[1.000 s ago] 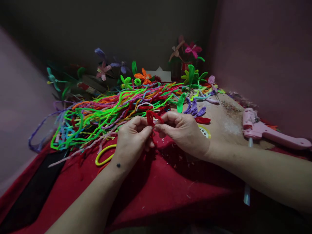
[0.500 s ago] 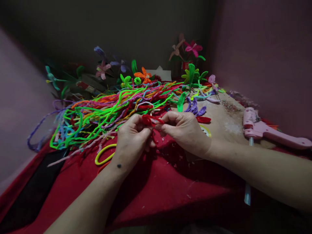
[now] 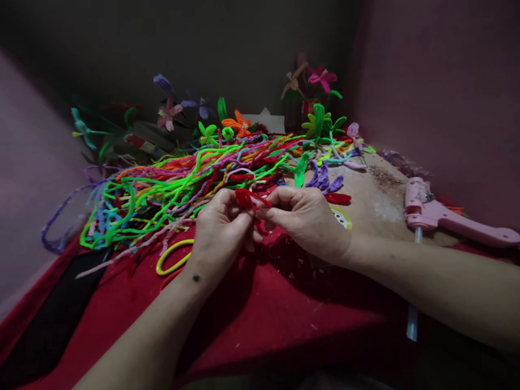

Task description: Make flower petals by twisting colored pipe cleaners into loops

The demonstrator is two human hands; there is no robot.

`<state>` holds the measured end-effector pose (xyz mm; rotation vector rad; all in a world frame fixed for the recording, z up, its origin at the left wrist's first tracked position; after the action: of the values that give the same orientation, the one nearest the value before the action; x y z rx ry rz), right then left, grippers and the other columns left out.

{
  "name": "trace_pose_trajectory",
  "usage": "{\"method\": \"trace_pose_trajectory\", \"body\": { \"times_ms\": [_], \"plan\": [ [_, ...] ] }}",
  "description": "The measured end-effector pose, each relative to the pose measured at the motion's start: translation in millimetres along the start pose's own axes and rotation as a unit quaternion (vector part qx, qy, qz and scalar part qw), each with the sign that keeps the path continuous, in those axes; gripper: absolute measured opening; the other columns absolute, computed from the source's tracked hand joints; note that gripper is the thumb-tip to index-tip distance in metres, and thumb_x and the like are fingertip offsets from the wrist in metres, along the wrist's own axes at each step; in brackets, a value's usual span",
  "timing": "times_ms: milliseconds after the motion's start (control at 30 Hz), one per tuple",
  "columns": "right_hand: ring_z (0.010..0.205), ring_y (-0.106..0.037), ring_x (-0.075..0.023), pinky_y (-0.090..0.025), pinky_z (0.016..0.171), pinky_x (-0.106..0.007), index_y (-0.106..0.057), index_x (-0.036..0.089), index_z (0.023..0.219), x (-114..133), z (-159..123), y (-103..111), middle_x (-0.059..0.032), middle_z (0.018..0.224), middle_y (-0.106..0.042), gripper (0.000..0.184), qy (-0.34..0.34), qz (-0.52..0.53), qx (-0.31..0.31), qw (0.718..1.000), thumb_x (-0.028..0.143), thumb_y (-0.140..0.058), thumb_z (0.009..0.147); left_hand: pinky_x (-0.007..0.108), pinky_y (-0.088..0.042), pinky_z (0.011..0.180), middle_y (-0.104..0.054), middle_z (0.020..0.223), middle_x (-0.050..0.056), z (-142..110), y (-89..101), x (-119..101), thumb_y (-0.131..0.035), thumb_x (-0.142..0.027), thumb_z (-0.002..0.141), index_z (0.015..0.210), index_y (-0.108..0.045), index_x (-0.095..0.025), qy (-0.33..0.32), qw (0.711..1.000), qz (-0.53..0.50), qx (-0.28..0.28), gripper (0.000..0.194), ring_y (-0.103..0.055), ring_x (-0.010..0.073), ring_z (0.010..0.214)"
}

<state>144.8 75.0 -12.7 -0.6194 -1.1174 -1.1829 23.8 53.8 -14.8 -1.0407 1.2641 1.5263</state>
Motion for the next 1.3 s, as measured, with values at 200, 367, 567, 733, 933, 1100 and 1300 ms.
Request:
{"method": "trace_pose_trajectory", "body": {
  "times_ms": [200,367,567,733,933,1100,1300],
  "plan": [
    [0.054,-0.053,-0.0085,-0.043,0.055,-0.023,-0.062,0.012,0.068,-2.9,7.4,9.0,0.0013,0.059,-0.060,0.010,-0.028,0.064,-0.033,0.997,0.017,-0.061,0.076,0.020,-0.042,0.035,-0.054,0.048,-0.007,0.2,-0.7,-2.1,-0.054,-0.013,0.075,0.084,-0.050,-0.019,-0.012,1.000,-0.021,0.010,0.012,-0.052,0.0106,0.035],
    [0.055,-0.054,-0.0086,-0.044,0.057,-0.024,-0.061,0.013,0.070,-5.6,10.3,9.9,0.0018,0.061,-0.060,0.004,-0.041,0.093,-0.039,0.994,0.015,-0.064,0.072,0.020,-0.043,0.037,-0.055,0.053,-0.007,0.0,0.7,-3.0,-0.055,-0.013,0.076,0.085,-0.050,-0.019,-0.024,0.999,-0.031,0.003,0.012,-0.052,0.0094,0.035],
    [0.052,-0.051,-0.0067,-0.041,0.052,-0.020,-0.061,0.013,0.066,-7.0,7.3,8.3,0.0035,0.057,-0.058,0.006,-0.047,0.048,-0.044,0.997,0.010,-0.062,0.071,0.021,-0.042,0.034,-0.055,0.057,-0.006,-3.7,-4.8,-4.4,-0.056,-0.017,0.079,0.084,-0.048,-0.019,-0.034,0.998,-0.039,0.020,0.009,-0.055,0.0111,0.037],
    [0.046,-0.051,-0.0085,-0.039,0.046,-0.021,-0.062,0.012,0.068,-18.6,5.9,4.0,0.0019,0.053,-0.056,0.007,-0.116,0.087,-0.021,0.989,0.017,-0.062,0.072,0.021,-0.043,0.034,-0.054,0.051,-0.007,-3.6,-6.1,-2.2,-0.055,-0.016,0.080,0.085,-0.049,-0.019,-0.031,0.999,-0.023,0.023,0.008,-0.054,0.0121,0.036],
    [0.048,-0.051,-0.0077,-0.039,0.047,-0.021,-0.061,0.012,0.068,-17.6,5.5,3.3,0.0008,0.056,-0.058,0.010,-0.104,0.069,-0.021,0.992,0.020,-0.061,0.075,0.020,-0.042,0.033,-0.059,0.057,-0.004,-5.6,-9.6,-3.8,-0.059,-0.021,0.078,0.085,-0.053,-0.018,-0.022,0.998,-0.045,0.034,0.010,-0.053,0.0104,0.037],
    [0.047,-0.051,-0.0086,-0.039,0.047,-0.022,-0.059,0.013,0.066,-22.6,5.8,0.4,0.0010,0.055,-0.057,0.019,-0.125,0.117,-0.003,0.985,0.029,-0.066,0.073,0.021,-0.046,0.038,-0.057,0.050,-0.005,-7.0,-9.9,-3.4,-0.056,-0.020,0.079,0.096,-0.057,-0.016,0.000,0.998,-0.026,0.056,0.017,-0.056,0.0118,0.040],
    [0.048,-0.050,-0.0075,-0.040,0.049,-0.021,-0.057,0.013,0.065,-31.2,9.6,-2.5,0.0032,0.055,-0.054,0.021,-0.142,0.202,0.025,0.969,0.026,-0.073,0.064,0.026,-0.050,0.042,-0.063,0.053,-0.001,-3.7,-12.1,-0.4,-0.055,-0.021,0.081,0.091,-0.054,-0.015,0.032,0.990,-0.087,0.103,0.012,-0.058,0.0142,0.040]
  ]
}}
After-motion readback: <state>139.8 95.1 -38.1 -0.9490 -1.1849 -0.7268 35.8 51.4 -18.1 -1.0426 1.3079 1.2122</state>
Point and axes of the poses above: each hand's wrist, its own z-axis towards the middle knuckle, its own y-axis out of the back of the hand, x = y × z, the point moved 7 cm from there along z, towards the middle knuckle
